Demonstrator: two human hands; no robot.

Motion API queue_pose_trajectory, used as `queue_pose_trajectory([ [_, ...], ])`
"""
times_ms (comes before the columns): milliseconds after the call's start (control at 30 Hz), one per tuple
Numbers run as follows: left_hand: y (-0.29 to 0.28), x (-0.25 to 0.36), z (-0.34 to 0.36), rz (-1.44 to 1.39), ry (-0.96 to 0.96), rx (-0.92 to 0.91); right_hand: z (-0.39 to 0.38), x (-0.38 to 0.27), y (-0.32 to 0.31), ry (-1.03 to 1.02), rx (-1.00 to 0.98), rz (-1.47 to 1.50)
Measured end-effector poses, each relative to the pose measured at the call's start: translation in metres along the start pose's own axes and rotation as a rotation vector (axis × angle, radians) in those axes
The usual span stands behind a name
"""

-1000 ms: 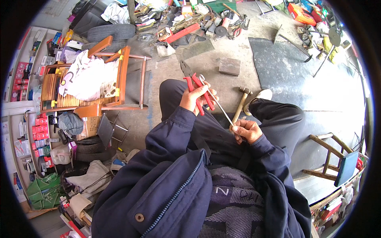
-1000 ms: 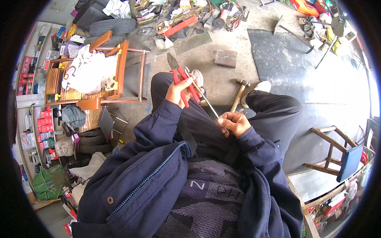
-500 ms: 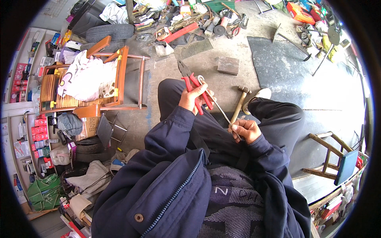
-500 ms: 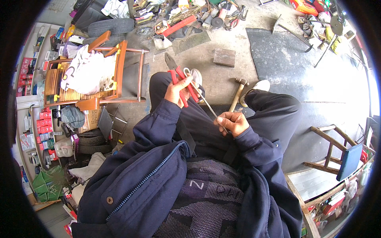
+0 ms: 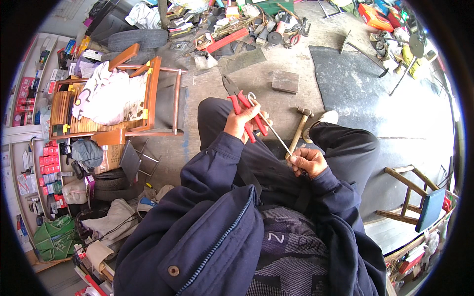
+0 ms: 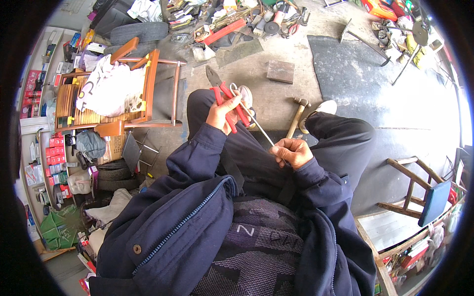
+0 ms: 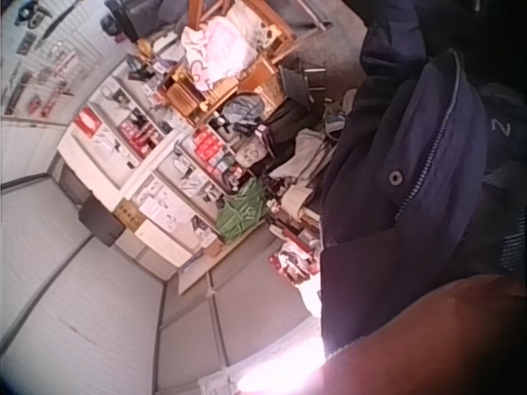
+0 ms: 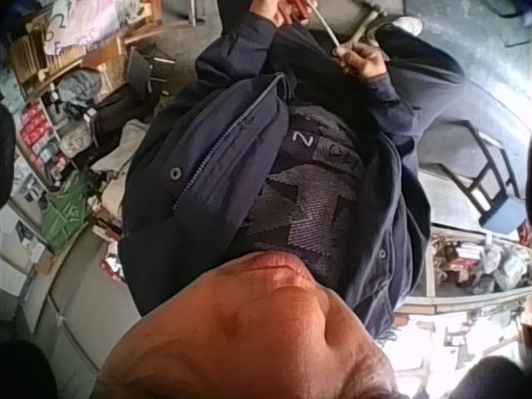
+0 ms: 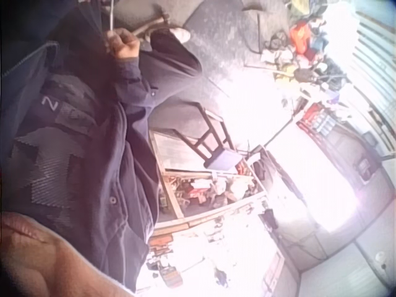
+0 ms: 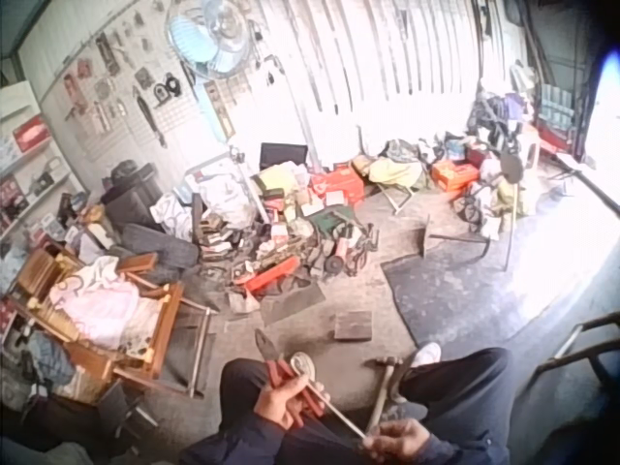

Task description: The person hammers a metal rod on a block to bend it into a hook shape, then uses pliers to refine the bend and straighten the rod. The person works in a cluttered workshop, handling the rod and tools while seated on the floor.

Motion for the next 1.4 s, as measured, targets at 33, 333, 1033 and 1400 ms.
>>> queue_pose_trajectory([
  [33,0.0,0.0,0.0,0.001,0.0,-0.006,0.0,0.0,0.0,-0.012,-0.008,0.002],
  [333,0.003,-0.001,0.001,0.006,0.025,-0.073,0.001,0.003,-0.001,-0.006,-0.054,0.04],
  [1033,0.003,-0.001,0.0,0.006,0.025,-0.066,0.003,0.008,-0.005,0.033,0.0,0.044],
  [1400,0.003,-0.001,0.001,0.017,0.026,-0.063,0.005,0.01,-0.008,0.034,0.013,0.057],
])
Point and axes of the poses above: each hand's wrist, its own z-axis towards the middle knuckle, its own y-axis out of the palm, x = y × z, the point moved 6 cm from there along z, towards the middle knuckle, and after that the axes turned 11 degrees about z, right-handed, at the moved point
